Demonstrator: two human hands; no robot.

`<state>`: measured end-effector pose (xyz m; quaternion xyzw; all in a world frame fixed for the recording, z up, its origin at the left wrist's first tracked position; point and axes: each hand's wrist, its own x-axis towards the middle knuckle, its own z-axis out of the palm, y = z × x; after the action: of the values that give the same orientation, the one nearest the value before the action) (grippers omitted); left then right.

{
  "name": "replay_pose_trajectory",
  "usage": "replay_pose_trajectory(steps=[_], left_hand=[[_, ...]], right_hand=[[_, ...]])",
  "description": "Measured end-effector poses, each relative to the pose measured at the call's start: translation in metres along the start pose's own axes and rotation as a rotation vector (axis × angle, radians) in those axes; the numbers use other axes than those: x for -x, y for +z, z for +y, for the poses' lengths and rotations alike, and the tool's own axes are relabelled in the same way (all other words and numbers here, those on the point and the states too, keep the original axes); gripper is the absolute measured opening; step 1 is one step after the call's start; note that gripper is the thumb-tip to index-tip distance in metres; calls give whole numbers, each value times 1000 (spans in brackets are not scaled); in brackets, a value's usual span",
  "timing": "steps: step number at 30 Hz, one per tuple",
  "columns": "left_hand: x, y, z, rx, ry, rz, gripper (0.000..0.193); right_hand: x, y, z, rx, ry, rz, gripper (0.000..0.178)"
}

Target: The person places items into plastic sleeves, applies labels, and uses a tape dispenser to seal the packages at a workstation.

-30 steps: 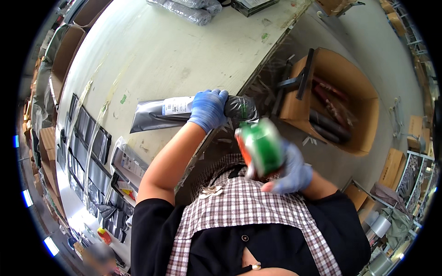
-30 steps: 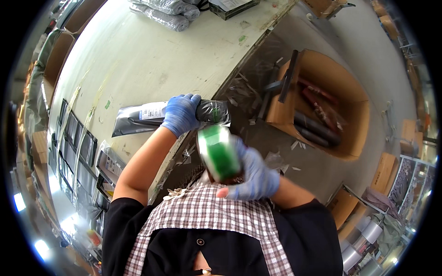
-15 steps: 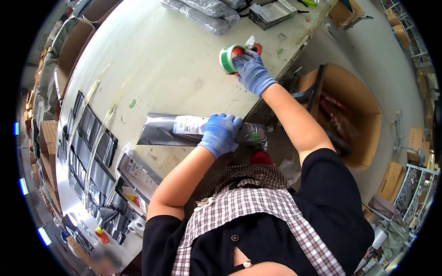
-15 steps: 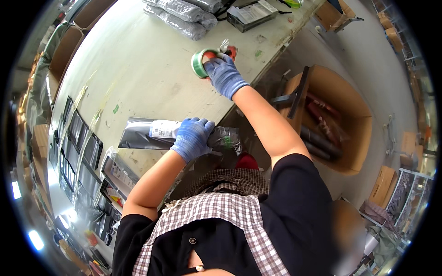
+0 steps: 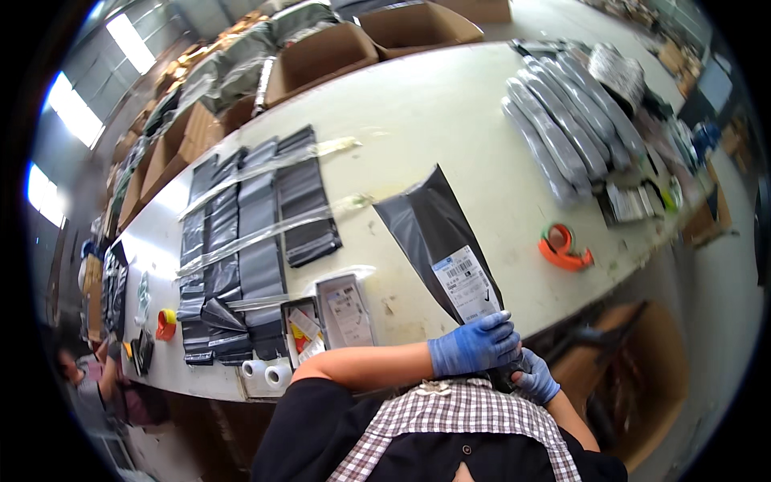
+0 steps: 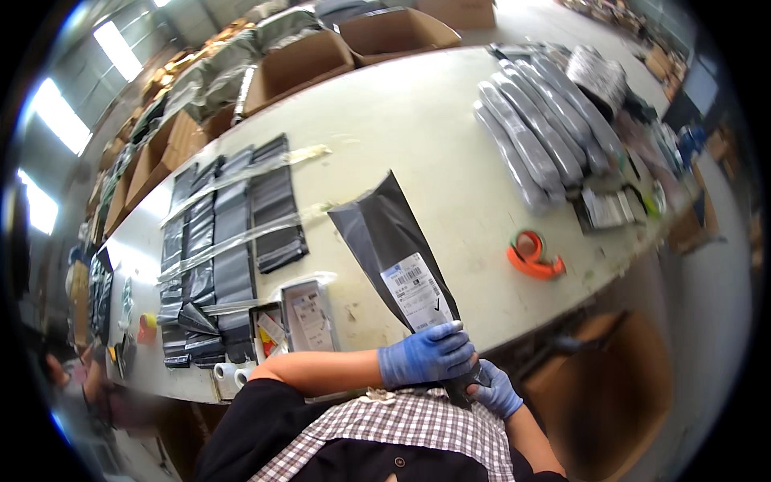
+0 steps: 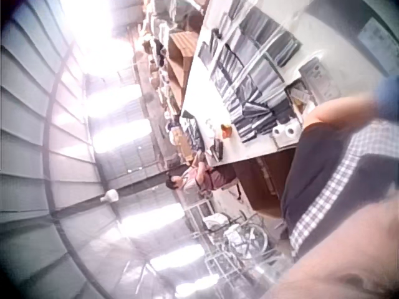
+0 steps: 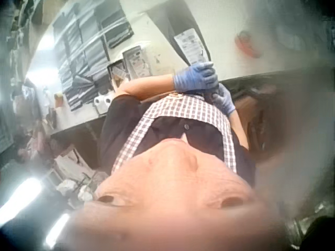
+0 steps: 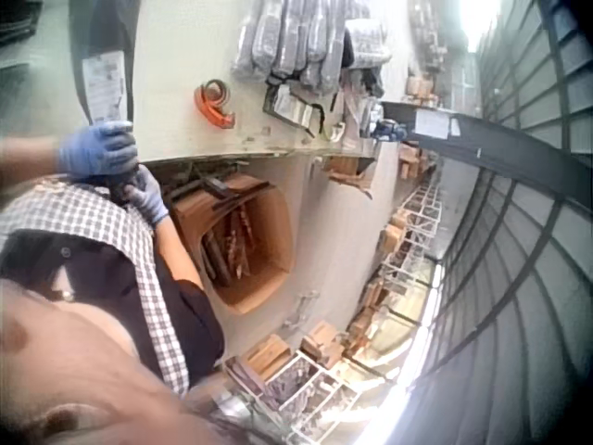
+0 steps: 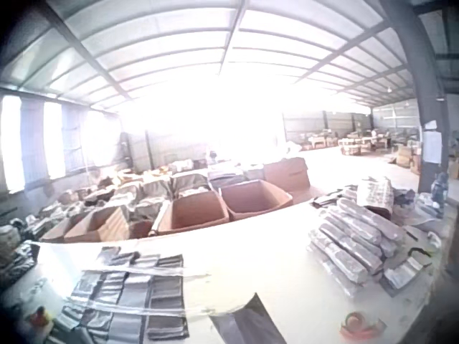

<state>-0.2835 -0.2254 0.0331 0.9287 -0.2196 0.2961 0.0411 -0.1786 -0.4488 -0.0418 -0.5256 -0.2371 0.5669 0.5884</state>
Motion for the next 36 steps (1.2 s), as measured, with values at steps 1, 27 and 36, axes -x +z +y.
replay_pose_trajectory(steps=[1,27,36], left_hand=[[3,-18,-16,-130,-44,25,37],[124,-89,-94,-168,-1392,29,40],[349,-116,-217,-475,-1548,-228,38]], right_hand=[[-22,8,-20,-41,-75,-20,78],[-392,-284,-280,869,-47,470,51],[-291,-70,-140,583,41,54,66]])
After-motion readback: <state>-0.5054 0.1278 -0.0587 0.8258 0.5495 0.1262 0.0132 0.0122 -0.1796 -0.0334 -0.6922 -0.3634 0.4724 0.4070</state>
